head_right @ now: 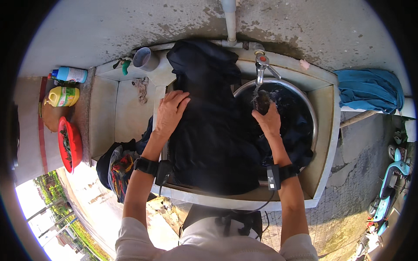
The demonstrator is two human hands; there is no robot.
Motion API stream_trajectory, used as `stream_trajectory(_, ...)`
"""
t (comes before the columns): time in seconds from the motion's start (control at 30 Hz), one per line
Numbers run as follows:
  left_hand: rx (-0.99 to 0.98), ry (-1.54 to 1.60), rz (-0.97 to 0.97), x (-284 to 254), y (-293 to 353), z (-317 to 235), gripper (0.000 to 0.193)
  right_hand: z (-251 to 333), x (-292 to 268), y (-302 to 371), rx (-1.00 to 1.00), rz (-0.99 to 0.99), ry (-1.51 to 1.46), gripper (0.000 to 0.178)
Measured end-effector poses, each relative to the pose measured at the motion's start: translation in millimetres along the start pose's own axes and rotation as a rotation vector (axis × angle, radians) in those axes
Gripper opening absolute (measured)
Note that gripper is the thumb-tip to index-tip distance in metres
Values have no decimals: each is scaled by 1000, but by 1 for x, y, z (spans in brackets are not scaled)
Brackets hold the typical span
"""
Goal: Hand-washing dark-colored clothes in a laundry basin using a brush and water.
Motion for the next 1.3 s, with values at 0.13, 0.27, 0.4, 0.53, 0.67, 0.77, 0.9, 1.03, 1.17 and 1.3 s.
stream_trajectory(0.13,116,-200,-564,-73,-37,-5,24,86,13,66,-403,129,-96,69)
stream_trajectory(0.27,64,-344,-556,-86,-85,51,24,113,59,98,-608,260,66,71)
stream_trajectory(0.4,-109,-370,-164,-67,-123,88,30,94,27,87,-296,236,-162,68)
stream_trajectory(0.53,-15,-298,-136,-71,-132,85,35,34,-15,61,-150,57,-66,66)
stream_trajectory(0.67,46,-279,-102,-77,-131,90,49,-19,-40,47,136,32,-252,61)
stream_trajectory(0.77,180,-357,-147,-72,-132,88,49,-53,-46,41,121,-11,-199,62)
stream_trajectory(0.9,327,-361,-196,-74,-129,105,55,-36,-54,38,66,42,-109,64)
stream_trajectory(1.03,136,-291,-61,-75,-137,108,51,-33,-47,37,-161,26,67,64)
stream_trajectory(1.17,250,-400,-596,-102,-113,71,55,-28,-34,28,-13,159,-36,66)
stream_trajectory(1.3,-8,205,-404,-67,-37,1,50,-63,-7,4,-119,-71,97,67)
Point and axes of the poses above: each hand's wrist, its own y-axis away from the middle knuckle, its own x-axis out of the palm, z = x × y, the point moved 4 cm from there along -y, towards the middle knuckle, and after that the axes turned 9 degrees about -z, right-handed, at the moved point
